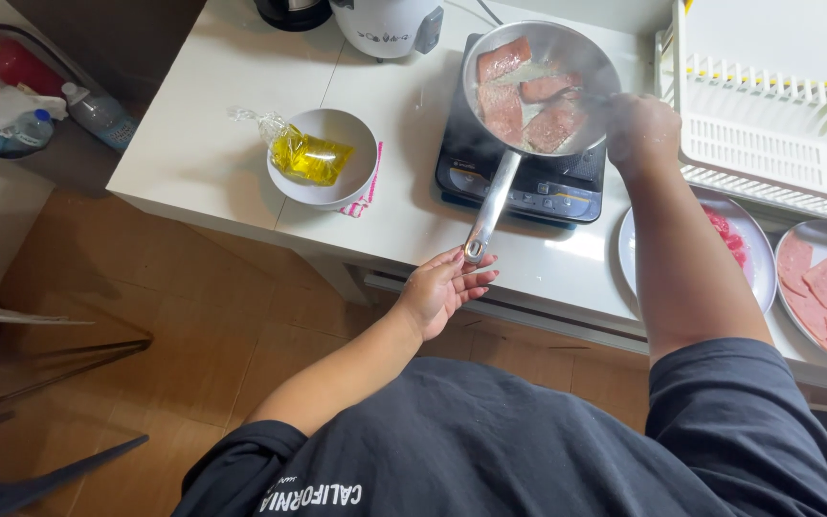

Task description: The person places slices of processed meat into a pan on an induction cooktop and fries them using a spoon. They retrieve a plate from a drawer and transfer the cooked meat slices from the pan onto the plate.

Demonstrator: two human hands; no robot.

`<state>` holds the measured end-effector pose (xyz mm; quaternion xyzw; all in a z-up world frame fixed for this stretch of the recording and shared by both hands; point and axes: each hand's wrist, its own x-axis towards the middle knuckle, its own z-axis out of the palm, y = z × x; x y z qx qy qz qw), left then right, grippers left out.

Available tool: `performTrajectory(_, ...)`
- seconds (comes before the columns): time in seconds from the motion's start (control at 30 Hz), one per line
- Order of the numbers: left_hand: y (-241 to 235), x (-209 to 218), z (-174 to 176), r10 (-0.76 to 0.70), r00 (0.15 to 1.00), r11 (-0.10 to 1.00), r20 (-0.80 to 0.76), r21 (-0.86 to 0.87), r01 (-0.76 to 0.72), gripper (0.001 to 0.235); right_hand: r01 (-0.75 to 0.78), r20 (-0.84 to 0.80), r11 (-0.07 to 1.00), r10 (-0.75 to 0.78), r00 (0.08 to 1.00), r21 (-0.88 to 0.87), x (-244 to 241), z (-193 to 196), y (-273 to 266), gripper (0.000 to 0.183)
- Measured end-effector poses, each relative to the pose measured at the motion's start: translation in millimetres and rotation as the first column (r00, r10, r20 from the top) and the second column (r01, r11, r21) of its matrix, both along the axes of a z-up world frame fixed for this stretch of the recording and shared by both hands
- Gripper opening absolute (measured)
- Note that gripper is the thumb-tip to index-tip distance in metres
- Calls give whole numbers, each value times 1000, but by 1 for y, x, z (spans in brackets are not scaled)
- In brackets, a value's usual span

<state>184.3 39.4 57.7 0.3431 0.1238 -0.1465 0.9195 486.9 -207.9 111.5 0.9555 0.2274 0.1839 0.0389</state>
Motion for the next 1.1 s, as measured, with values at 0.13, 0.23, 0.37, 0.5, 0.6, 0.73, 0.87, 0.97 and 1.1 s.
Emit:
performTrajectory(0.13,2,0,-5,-22,1000,1000,17,-5,22,40,9,1,996,-9,1000,-86,2,7,9,17)
performTrajectory(0.23,4,0,1,-33,999,999,-14,8,33,41,-2,4,997,2,1000,-77,1,22,10,15)
performTrajectory(0.37,5,-2,3,-32,999,999,-6,-4,32,40,-56,9,984,56,998,167,6,20,11,17)
performTrajectory(0.5,6,-2,4,-12,1000,1000,-28,-5,12,39,-155,19,939,157,987,308,10,16,21,19)
performTrajectory(0.6,5,-1,0,-10,1000,1000,-15,-15,10,39,-165,-57,954,185,981,251,9,19,40,23)
performTrajectory(0.73,6,2,-7,-26,1000,1000,-6,-3,26,40,-305,-18,898,327,945,317,5,27,75,24)
performTrajectory(0.87,3,9,-10,4,998,1000,-66,26,-2,38,-292,-66,934,311,948,206,7,33,97,26)
performTrajectory(0.97,2,14,-17,4,996,998,-90,61,2,37,-348,-44,936,350,936,46,11,32,101,43)
performTrajectory(1.1,4,16,-20,13,996,994,-87,106,-4,36,-351,-52,934,348,936,-63,19,30,101,46)
